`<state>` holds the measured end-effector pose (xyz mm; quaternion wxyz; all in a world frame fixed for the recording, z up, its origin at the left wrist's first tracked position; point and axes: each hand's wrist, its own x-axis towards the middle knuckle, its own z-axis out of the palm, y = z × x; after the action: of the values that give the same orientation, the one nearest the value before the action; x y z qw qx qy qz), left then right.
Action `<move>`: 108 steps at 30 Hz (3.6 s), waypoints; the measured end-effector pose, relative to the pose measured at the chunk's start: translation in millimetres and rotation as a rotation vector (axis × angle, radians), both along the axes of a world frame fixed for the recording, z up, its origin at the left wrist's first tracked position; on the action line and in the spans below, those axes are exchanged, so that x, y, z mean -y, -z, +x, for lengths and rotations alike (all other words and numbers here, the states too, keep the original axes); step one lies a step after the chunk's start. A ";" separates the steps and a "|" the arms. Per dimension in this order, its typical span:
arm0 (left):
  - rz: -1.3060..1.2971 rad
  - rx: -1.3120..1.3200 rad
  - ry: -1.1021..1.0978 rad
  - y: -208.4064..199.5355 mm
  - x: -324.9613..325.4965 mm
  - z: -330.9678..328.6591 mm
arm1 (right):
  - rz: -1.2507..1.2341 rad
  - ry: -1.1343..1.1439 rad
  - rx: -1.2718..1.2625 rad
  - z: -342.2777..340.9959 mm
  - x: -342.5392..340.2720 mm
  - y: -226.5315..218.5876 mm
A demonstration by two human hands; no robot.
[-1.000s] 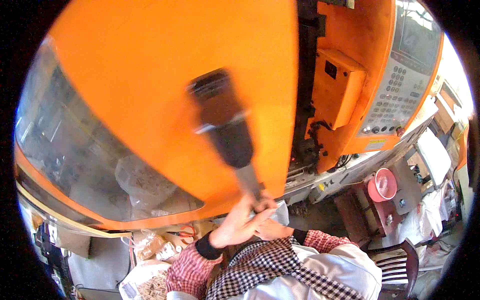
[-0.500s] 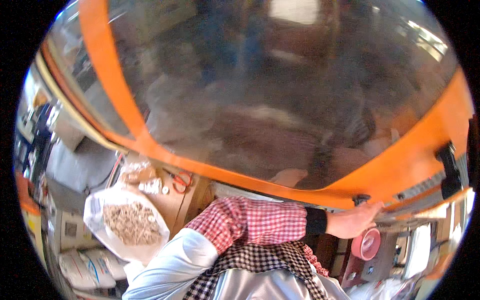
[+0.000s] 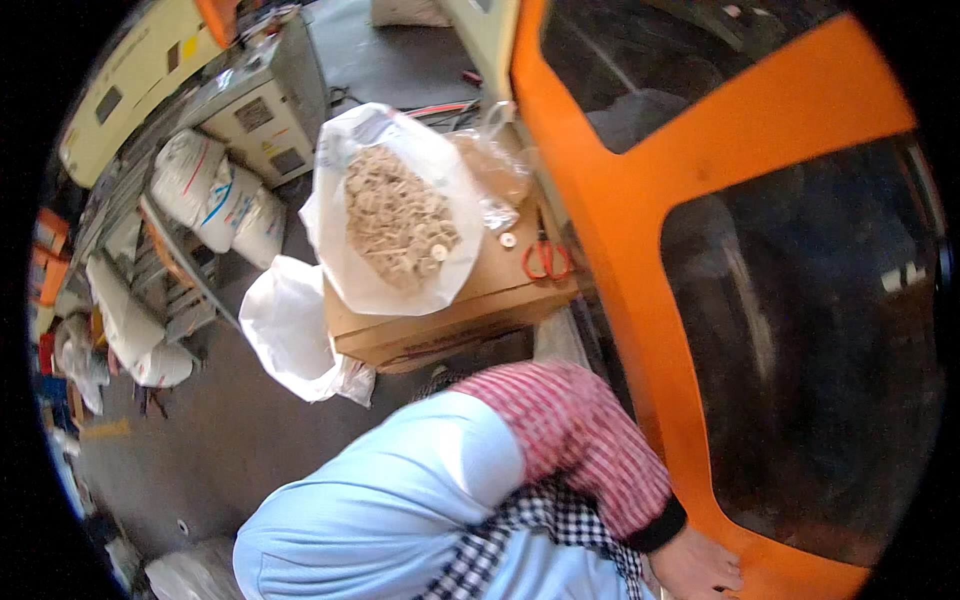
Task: The person repeatedly picks small white plastic components from a bag, uses red-handled scissors to trim excess material, and places the pieces into a machine. The person also handles a chain-like assembly of parts and continues trimming and sorting them.
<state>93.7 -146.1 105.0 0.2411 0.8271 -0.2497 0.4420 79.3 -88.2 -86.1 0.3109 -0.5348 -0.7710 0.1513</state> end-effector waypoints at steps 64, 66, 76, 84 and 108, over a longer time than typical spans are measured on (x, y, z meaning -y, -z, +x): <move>-1.023 -0.483 -1.532 126.2 -43.7 -490.7 | 0.070 -1.040 0.071 -273.0 -150.7 -78.5; -0.699 -0.515 -1.707 123.7 -43.5 -491.6 | -0.264 -0.989 0.029 -273.7 -152.1 -65.0; -0.380 -0.429 -2.088 148.7 -38.2 -480.0 | -2.115 -0.736 -1.154 -297.0 -152.3 -22.3; -0.934 -0.321 -1.836 160.3 -31.8 -475.8 | -1.447 -0.561 -0.752 -317.2 -149.9 -24.1; -0.621 -0.378 -1.874 144.9 -36.5 -483.2 | -0.184 -0.941 -0.093 -299.4 -156.9 -19.3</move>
<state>-389.5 -109.6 -39.9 0.0369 0.6473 0.6707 0.3603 -220.2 68.8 -66.8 0.1941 -0.1461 -0.8980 0.3669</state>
